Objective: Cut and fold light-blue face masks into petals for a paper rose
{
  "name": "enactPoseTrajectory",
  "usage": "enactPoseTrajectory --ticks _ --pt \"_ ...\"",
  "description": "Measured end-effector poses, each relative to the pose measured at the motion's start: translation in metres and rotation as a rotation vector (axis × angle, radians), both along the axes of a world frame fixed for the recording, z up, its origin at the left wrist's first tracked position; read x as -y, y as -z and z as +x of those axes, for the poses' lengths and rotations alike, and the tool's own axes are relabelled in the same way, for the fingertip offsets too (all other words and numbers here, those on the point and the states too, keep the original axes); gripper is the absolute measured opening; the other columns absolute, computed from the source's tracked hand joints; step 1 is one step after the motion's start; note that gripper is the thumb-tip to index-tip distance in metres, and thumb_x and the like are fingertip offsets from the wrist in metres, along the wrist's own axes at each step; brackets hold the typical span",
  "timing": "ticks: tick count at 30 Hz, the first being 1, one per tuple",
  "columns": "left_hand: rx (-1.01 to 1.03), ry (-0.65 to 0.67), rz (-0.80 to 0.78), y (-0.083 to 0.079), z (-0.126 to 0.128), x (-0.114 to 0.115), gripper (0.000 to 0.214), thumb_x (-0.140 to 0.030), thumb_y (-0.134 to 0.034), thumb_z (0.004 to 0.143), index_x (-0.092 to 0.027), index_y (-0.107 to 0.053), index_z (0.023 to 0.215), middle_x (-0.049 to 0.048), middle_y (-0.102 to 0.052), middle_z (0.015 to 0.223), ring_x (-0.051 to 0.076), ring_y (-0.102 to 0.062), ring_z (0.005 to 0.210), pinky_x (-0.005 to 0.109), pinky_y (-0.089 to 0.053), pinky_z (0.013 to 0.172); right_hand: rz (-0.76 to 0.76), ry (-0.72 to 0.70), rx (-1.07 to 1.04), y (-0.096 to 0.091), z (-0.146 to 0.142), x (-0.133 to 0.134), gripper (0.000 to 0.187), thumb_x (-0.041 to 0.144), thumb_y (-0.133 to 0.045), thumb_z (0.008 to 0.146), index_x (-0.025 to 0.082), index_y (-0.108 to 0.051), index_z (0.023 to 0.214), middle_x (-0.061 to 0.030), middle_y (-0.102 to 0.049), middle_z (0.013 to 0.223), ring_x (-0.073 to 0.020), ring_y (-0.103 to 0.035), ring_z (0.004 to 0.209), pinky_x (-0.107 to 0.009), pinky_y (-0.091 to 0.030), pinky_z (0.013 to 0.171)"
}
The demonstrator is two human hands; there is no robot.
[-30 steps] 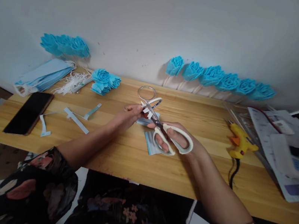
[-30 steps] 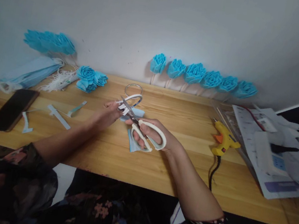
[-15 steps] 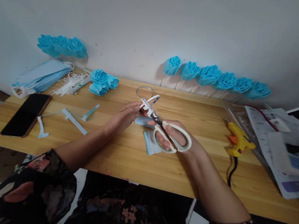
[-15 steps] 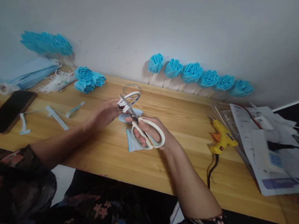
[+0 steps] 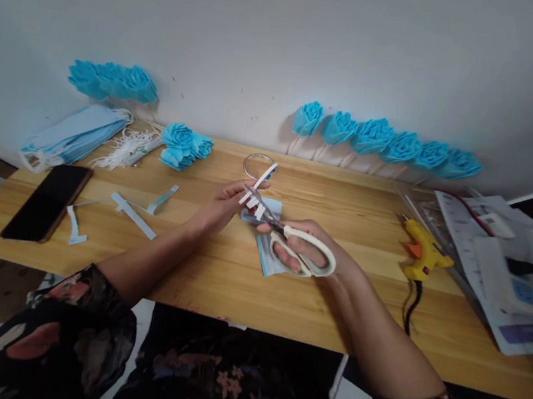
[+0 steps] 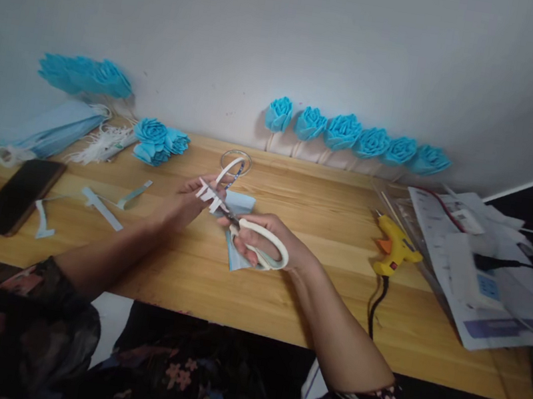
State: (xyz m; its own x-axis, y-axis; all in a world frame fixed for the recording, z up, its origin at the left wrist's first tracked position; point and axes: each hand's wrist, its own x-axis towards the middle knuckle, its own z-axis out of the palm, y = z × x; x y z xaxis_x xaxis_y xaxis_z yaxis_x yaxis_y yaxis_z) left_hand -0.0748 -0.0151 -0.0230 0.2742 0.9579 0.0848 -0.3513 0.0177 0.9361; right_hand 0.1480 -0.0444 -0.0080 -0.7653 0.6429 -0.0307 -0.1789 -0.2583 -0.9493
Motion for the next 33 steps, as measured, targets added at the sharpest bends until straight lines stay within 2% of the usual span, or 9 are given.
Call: enactPoseTrajectory --ticks 2,5,7,11,15,23,27,30,33 --pt "0.01 -0.016 0.0 0.0 0.0 -0.001 0.04 -0.052 -0.078 0.081 -0.016 -0.075 0.096 -0.0007 -0.06 0.068 0.01 -0.05 0.06 0.025 -0.038 0.061 0.03 -0.033 -0.025 0.004 0.002 -0.002 0.053 0.056 -0.07 0.089 0.014 -0.069 0.123 0.0026 -0.059 0.071 -0.0042 -0.044 0.048 -0.019 -0.043 0.046" --pt "0.011 -0.027 0.013 -0.004 0.001 0.0 0.039 -0.053 -0.074 0.083 -0.014 -0.074 0.091 0.0003 -0.06 0.065 0.012 -0.053 0.062 0.026 -0.04 0.062 0.089 0.055 -0.132 0.007 0.007 -0.009 0.062 0.065 -0.064 0.09 0.018 -0.066 0.129 0.0031 -0.057 0.072 -0.0061 -0.045 0.052 -0.027 -0.057 0.065" --pt "0.013 -0.036 0.013 -0.006 0.0 0.0 0.038 -0.051 -0.073 0.082 -0.014 -0.074 0.092 -0.0007 -0.057 0.06 0.013 -0.053 0.062 0.027 -0.04 0.063 0.101 0.117 -0.205 0.004 0.009 -0.013 0.065 0.071 -0.06 0.089 0.021 -0.065 0.13 0.0019 -0.058 0.076 -0.0086 -0.05 0.058 -0.032 -0.06 0.076" --pt "0.019 -0.065 0.0 -0.008 -0.001 -0.001 0.034 -0.047 -0.072 0.079 -0.014 -0.074 0.085 -0.0024 -0.05 0.052 0.014 -0.053 0.059 0.028 -0.041 0.061 0.074 0.083 -0.254 -0.003 0.009 -0.016 0.063 0.072 -0.058 0.089 0.024 -0.065 0.128 -0.0013 -0.061 0.084 -0.0136 -0.058 0.072 -0.038 -0.059 0.085" --pt "0.032 -0.078 -0.028 -0.008 -0.002 -0.002 0.034 -0.049 -0.073 0.077 -0.015 -0.071 0.074 -0.0038 -0.044 0.047 0.014 -0.052 0.054 0.029 -0.042 0.059 0.042 0.026 -0.22 -0.001 0.007 -0.015 0.063 0.071 -0.058 0.09 0.022 -0.064 0.129 -0.0008 -0.06 0.085 -0.0123 -0.056 0.07 -0.036 -0.059 0.084" --pt "0.043 -0.079 -0.044 -0.009 -0.001 -0.002 0.043 -0.057 -0.076 0.077 -0.016 -0.069 0.064 -0.0055 -0.036 0.042 0.013 -0.05 0.05 0.028 -0.044 0.058 0.044 0.009 -0.228 0.004 0.005 -0.013 0.059 0.069 -0.054 0.094 0.021 -0.065 0.126 -0.0007 -0.059 0.083 -0.0119 -0.058 0.07 -0.033 -0.059 0.08" --pt "0.046 -0.064 -0.084 -0.011 -0.001 -0.002 0.048 -0.06 -0.069 0.085 -0.016 -0.068 0.065 -0.0052 -0.035 0.043 0.013 -0.05 0.05 0.027 -0.046 0.061 0.054 -0.003 -0.206 0.003 0.007 -0.013 0.06 0.069 -0.055 0.093 0.019 -0.064 0.127 -0.0009 -0.061 0.083 -0.0113 -0.058 0.068 -0.033 -0.06 0.078" --pt "0.04 -0.072 -0.148 -0.011 0.0 -0.003 0.054 -0.061 -0.058 0.093 -0.017 -0.066 0.064 -0.0045 -0.036 0.043 0.013 -0.053 0.051 0.026 -0.047 0.062 0.107 -0.053 -0.171 0.007 0.011 -0.013 0.061 0.067 -0.054 0.095 0.017 -0.064 0.129 -0.0017 -0.062 0.081 -0.0109 -0.059 0.065 -0.029 -0.058 0.068" --pt "0.04 -0.093 -0.197 -0.011 0.0 -0.004 0.057 -0.061 -0.055 0.096 -0.017 -0.061 0.06 -0.0034 -0.04 0.044 0.012 -0.055 0.052 0.024 -0.046 0.06 0.126 -0.078 -0.1 0.013 0.014 -0.013 0.065 0.067 -0.055 0.094 0.015 -0.063 0.132 -0.0027 -0.063 0.082 -0.01 -0.059 0.06 -0.024 -0.052 0.055"
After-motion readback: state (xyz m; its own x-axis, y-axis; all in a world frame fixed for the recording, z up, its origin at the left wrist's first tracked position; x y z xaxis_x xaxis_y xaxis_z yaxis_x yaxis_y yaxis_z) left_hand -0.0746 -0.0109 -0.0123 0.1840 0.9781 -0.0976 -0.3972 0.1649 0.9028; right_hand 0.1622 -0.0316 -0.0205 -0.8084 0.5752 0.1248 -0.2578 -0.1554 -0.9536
